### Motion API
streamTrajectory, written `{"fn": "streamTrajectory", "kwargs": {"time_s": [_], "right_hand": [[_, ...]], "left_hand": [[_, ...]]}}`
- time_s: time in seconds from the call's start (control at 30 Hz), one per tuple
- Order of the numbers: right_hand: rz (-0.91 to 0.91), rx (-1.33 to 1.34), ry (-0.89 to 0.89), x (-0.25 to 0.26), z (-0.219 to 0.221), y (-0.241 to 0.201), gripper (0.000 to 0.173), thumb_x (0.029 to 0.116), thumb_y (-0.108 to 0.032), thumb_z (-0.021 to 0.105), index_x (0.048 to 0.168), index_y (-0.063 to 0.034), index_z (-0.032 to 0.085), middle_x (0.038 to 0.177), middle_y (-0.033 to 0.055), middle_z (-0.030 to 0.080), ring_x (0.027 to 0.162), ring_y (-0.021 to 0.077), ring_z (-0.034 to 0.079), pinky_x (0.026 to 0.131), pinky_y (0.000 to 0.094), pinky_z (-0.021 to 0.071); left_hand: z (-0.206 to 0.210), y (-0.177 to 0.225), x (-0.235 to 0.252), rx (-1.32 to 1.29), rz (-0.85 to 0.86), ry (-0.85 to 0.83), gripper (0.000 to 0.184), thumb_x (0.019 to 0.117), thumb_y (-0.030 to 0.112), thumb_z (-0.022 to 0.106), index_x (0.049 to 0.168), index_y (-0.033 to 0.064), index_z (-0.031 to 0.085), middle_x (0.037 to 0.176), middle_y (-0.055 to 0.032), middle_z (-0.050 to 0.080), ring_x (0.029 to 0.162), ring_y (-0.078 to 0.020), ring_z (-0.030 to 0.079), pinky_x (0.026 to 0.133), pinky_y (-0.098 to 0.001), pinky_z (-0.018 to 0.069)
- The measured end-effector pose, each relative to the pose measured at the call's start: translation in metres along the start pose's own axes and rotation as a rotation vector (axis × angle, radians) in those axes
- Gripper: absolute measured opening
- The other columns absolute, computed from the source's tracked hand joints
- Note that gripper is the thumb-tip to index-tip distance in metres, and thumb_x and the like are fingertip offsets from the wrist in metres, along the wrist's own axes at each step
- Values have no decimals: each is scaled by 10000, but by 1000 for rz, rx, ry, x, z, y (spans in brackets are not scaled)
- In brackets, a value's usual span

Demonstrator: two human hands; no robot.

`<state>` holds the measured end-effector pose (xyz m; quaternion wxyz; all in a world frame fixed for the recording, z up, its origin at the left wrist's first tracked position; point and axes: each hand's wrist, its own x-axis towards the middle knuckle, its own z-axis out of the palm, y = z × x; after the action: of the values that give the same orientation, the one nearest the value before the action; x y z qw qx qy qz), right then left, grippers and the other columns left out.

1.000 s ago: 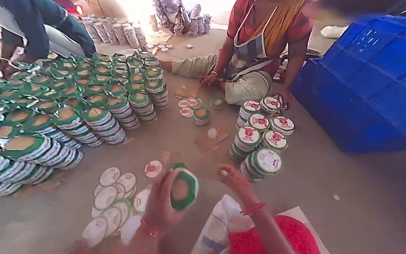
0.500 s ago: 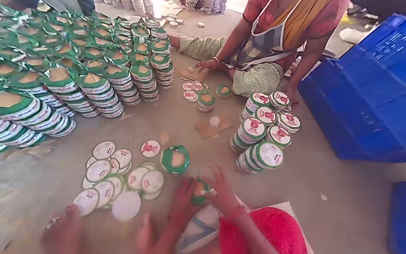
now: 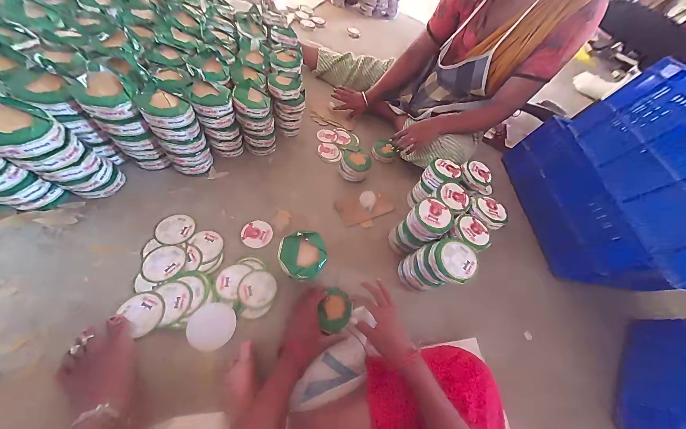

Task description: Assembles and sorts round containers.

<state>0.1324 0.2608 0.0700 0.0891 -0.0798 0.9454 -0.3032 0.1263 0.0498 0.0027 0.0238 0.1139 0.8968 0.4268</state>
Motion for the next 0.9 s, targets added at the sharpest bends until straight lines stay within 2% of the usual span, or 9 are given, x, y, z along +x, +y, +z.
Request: {"fn": "streamTrajectory", "kwargs": {"time_s": [0.13,0.2,0.3,0.37,0.43,0.57,0.67,0.8,0.9], "right_hand": [[55,-182,-182,-20,3,-3,697,927,-660,557,1498,-262,545,1650,25,365,1558,424,167,1186,677,215],[46,-115,-159,-26,2,-4,659,935,-673,524,1452,-270,597,1639,18,386,1554,421,182,1177,669,239],[-15,66,-53,-38,10,-4,630,947,-659,472,1368,-237,677,1603,110,431,1508,505,243,1151,699,283],[-27,-23,-65,-44,14,-10,585,923,-569,581,1394,-229,658,1605,85,435,1507,495,256,1136,706,291],[-6,-138,-173,-47,12,-22,674,913,-657,573,1453,-255,600,1642,27,381,1542,445,208,1166,692,248],[-94,-84,-119,-45,21,-28,648,877,-613,630,1412,-248,640,1613,49,427,1518,474,249,1143,709,266],[-118,-218,-168,-42,31,-33,702,874,-662,629,1453,-265,598,1629,12,406,1537,435,235,1170,698,239],[-191,-149,-134,-30,27,-43,636,873,-569,677,1416,-241,636,1613,51,429,1520,470,254,1147,723,266],[-249,-303,-66,-12,33,-41,752,871,-722,562,1461,-259,590,1627,19,409,1521,435,284,1147,730,255]], "left_hand": [[0,-7,-2,-77,34,-32,998,643,478,907,1431,0,526,1534,-171,493,1449,-351,430,1205,-501,331],[1,-8,-3,-77,59,-3,961,652,435,913,1419,-3,533,1533,-183,489,1453,-352,425,1211,-492,322],[4,-12,-4,-59,75,31,948,658,474,898,1414,20,548,1509,-196,509,1444,-374,427,1203,-500,335],[4,-10,-5,-52,58,35,952,655,477,902,1415,20,552,1483,-187,538,1431,-380,444,1198,-504,342],[3,-7,-5,-40,35,44,988,638,493,902,1420,6,543,1471,-177,553,1418,-380,459,1189,-502,354],[-5,2,-3,-70,-126,1,1155,577,465,943,1508,8,435,1500,-206,504,1419,-350,455,1171,-460,389],[-3,-1,-6,-84,-113,35,1148,574,419,940,1509,-7,427,1481,-208,524,1399,-346,481,1154,-460,411],[-2,-1,-4,-92,-93,63,1141,558,387,946,1488,-36,438,1461,-223,540,1385,-380,489,1155,-498,401],[-6,3,-6,-61,-129,12,1191,563,420,963,1511,-41,407,1498,-237,502,1419,-397,450,1179,-500,368]]}}
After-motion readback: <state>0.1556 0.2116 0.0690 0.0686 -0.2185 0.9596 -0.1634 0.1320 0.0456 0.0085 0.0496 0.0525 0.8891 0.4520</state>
